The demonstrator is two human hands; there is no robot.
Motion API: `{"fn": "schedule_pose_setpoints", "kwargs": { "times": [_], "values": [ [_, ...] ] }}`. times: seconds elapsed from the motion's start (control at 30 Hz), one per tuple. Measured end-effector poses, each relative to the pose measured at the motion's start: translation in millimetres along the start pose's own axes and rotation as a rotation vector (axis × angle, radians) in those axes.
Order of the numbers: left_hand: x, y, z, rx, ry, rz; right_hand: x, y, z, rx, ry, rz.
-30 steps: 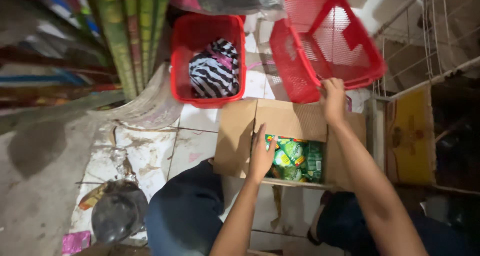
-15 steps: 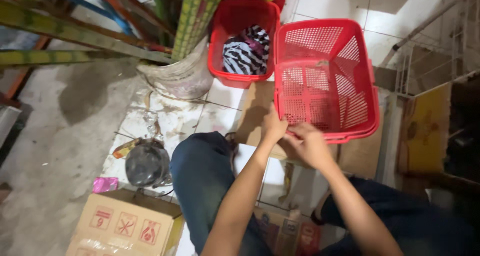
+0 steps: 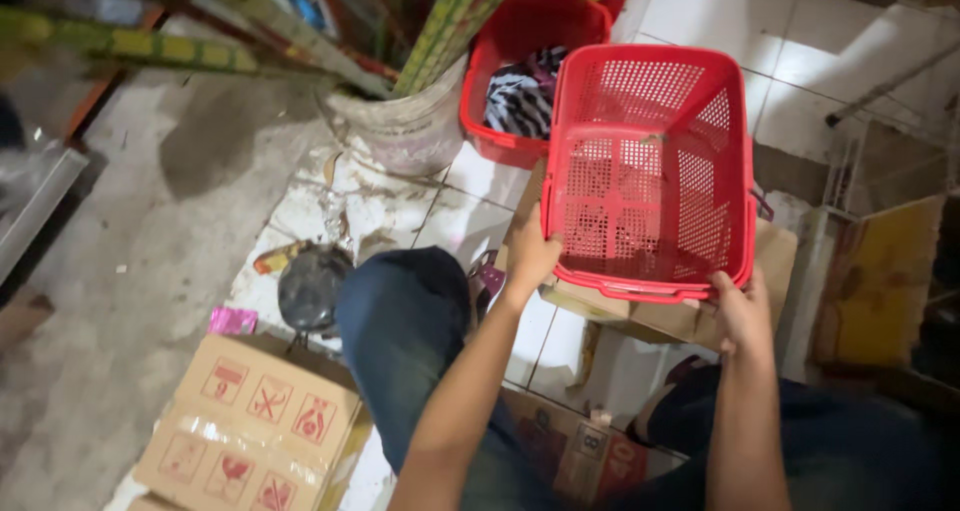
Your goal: The person takes dish soap packets out of a cardboard box and organizes them into rows on a wooden shelf.
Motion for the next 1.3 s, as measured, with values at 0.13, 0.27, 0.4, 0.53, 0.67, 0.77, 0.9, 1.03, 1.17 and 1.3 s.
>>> {"fn": "schedule_pose_setpoints", "kwargs": {
  "times": [0.13, 0.27, 0.4, 0.53, 0.67, 0.77, 0.9, 1.03, 1.17, 1.3],
  "values": [
    [62.1, -18.1, -36.6, 0.150, -0.008, 0.014, -14.2, -19.6, 50.4, 0.092, -0.115, 0.117],
    [133.6, -59.2, -73.9, -0.004, -0.278, -0.074, -35.8, -66.5, 98.9, 0.123, -0.181, 0.213],
    [190.3, -90.4, -72.9, 0.064, -0.212, -0.247, -68.7, -113.1, 117.9, 0.197, -0.104, 0.421],
    [236.8, -107.4, -68.9, 0.107, -0.139, -0.425, -106.1, -146.4, 118.5, 0.244, -0.095, 0.523],
    [283.6, -121.8, -74.5, 0.121, -0.143, -0.515, -138.9, -176.1, 120.5, 0.188, -0.014, 0.616],
    [319.1, -159.2, -87.8, -0.038, -0.073, -0.617, -138.5, -212.4, 121.6, 0.154, 0.001, 0.746],
    [372.0, -230.6, -103.4, -0.036, -0.152, -0.695, -146.3, -266.4, 132.7, 0.208, -0.026, 0.926],
    [431.7, -300.8, -105.5, 0.052, -0.049, -0.879, -184.8, -328.6, 123.6, 0.240, -0.050, 1.090],
    [471.7, -367.0, -67.8, 0.157, -0.210, -1.047, -246.2, -387.9, 89.1, 0.250, -0.092, 1.288],
    [497.8, -416.4, 5.6, -0.014, 0.072, -1.164, -318.9, -432.0, -0.7, 0.002, -0.226, 1.356]
  ]
}}
Point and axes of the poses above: each hand's wrist, its own y-axis towards the middle knuckle, its own x-axis out of the back of the hand, z = x × y, the point moved 4 cm from there along y, towards the middle knuckle, and after that the axes turned 10 degrees about -z, right-handed, at the moved point
